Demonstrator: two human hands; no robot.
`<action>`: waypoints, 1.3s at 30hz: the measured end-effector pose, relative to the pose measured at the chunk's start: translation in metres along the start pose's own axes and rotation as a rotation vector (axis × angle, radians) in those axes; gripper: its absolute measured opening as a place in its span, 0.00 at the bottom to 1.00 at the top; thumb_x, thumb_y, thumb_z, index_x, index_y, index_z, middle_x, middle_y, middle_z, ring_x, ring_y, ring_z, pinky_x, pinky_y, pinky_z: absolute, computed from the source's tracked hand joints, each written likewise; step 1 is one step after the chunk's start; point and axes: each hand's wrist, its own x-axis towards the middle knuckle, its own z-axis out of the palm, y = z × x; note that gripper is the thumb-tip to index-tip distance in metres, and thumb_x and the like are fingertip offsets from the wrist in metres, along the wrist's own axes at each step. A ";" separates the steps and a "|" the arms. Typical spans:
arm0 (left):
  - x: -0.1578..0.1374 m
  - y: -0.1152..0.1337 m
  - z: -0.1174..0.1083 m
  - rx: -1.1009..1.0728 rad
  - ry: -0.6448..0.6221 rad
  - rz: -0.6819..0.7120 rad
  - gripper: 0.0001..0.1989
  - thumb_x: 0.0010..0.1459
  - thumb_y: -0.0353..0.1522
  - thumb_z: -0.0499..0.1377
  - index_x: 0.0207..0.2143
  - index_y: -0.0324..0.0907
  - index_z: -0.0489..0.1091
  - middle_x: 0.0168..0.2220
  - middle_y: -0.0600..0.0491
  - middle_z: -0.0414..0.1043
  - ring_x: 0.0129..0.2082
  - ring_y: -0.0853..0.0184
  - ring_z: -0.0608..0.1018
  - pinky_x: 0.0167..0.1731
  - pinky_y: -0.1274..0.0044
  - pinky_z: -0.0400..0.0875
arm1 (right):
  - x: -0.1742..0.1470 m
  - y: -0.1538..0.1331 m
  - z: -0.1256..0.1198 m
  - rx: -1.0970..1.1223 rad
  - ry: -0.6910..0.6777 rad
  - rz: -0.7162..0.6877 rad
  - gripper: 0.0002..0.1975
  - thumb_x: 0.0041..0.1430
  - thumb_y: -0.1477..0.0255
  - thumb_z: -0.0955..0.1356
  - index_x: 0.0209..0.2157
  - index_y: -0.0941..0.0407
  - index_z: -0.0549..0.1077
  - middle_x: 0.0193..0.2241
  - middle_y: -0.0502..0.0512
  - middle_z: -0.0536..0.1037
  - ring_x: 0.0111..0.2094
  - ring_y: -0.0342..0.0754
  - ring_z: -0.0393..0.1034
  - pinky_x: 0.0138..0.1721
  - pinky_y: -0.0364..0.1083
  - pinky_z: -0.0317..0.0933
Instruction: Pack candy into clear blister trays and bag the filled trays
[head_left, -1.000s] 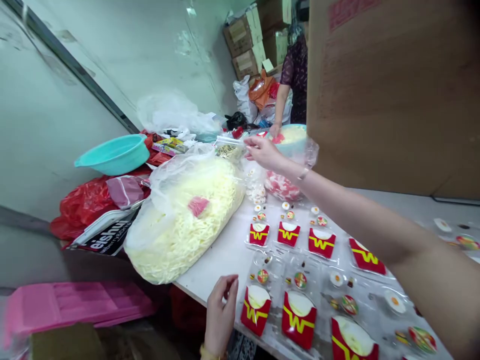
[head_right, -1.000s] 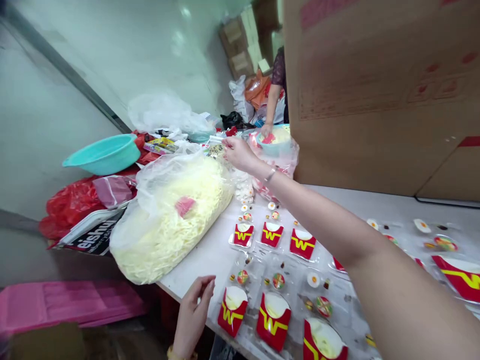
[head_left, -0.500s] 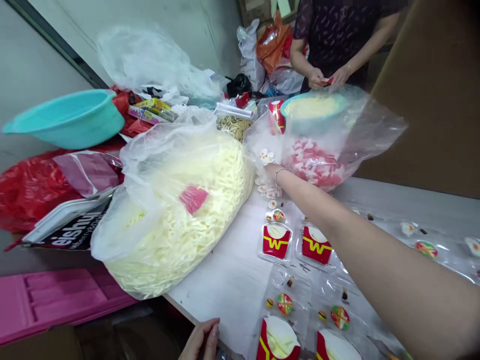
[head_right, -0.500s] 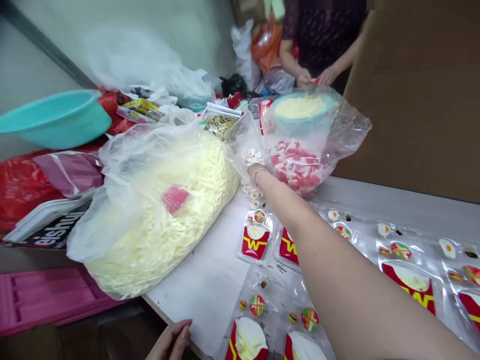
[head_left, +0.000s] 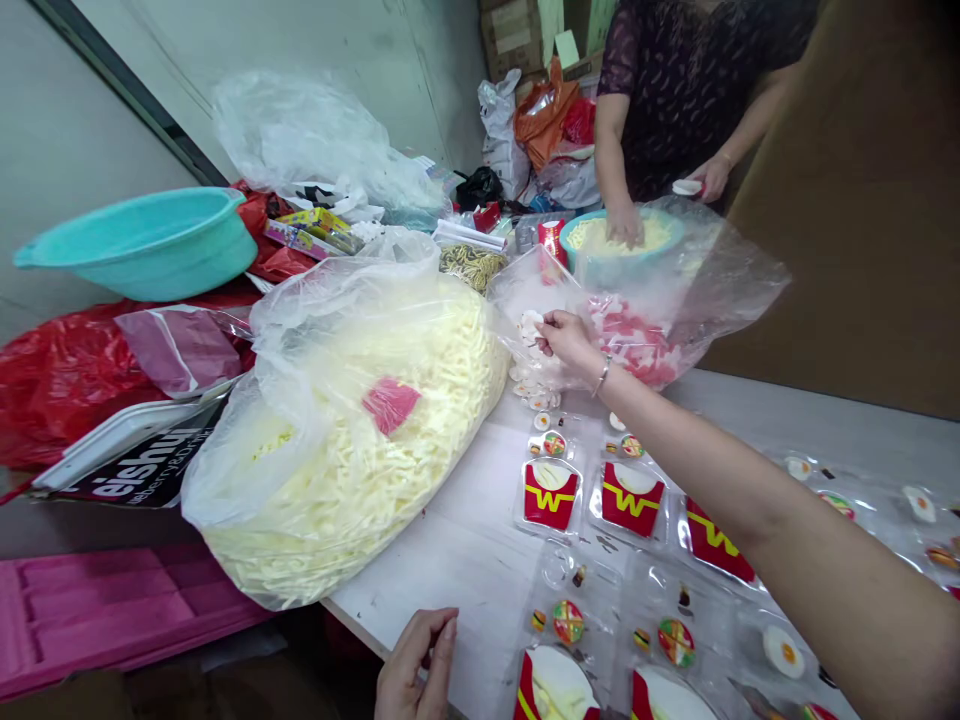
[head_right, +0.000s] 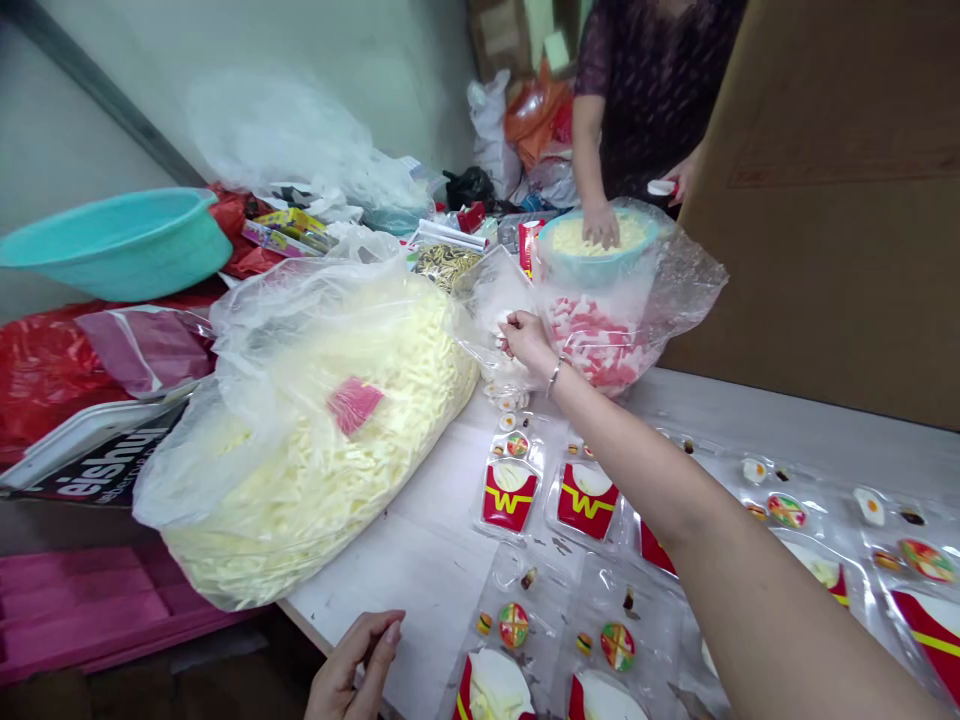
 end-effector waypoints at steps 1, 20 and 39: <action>0.003 0.011 0.005 -0.033 -0.008 -0.003 0.14 0.56 0.42 0.57 0.37 0.42 0.75 0.32 0.51 0.74 0.33 0.65 0.76 0.32 0.79 0.72 | -0.013 -0.009 -0.006 0.069 0.001 -0.013 0.12 0.58 0.63 0.66 0.28 0.55 0.62 0.19 0.45 0.64 0.19 0.39 0.60 0.21 0.40 0.55; -0.049 0.127 0.107 -0.935 -0.628 -0.237 0.13 0.51 0.35 0.64 0.37 0.40 0.68 0.33 0.56 0.69 0.26 0.77 0.69 0.26 0.84 0.60 | -0.404 0.012 -0.098 0.636 -0.169 0.423 0.16 0.54 0.57 0.69 0.35 0.55 0.67 0.17 0.44 0.67 0.14 0.35 0.52 0.15 0.38 0.43; 0.043 0.129 0.153 0.091 -0.585 0.551 0.11 0.54 0.27 0.55 0.40 0.40 0.72 0.31 0.53 0.73 0.30 0.70 0.72 0.34 0.77 0.66 | -0.463 0.019 -0.130 0.765 0.082 0.505 0.15 0.52 0.60 0.71 0.34 0.54 0.66 0.21 0.45 0.66 0.19 0.37 0.57 0.16 0.37 0.48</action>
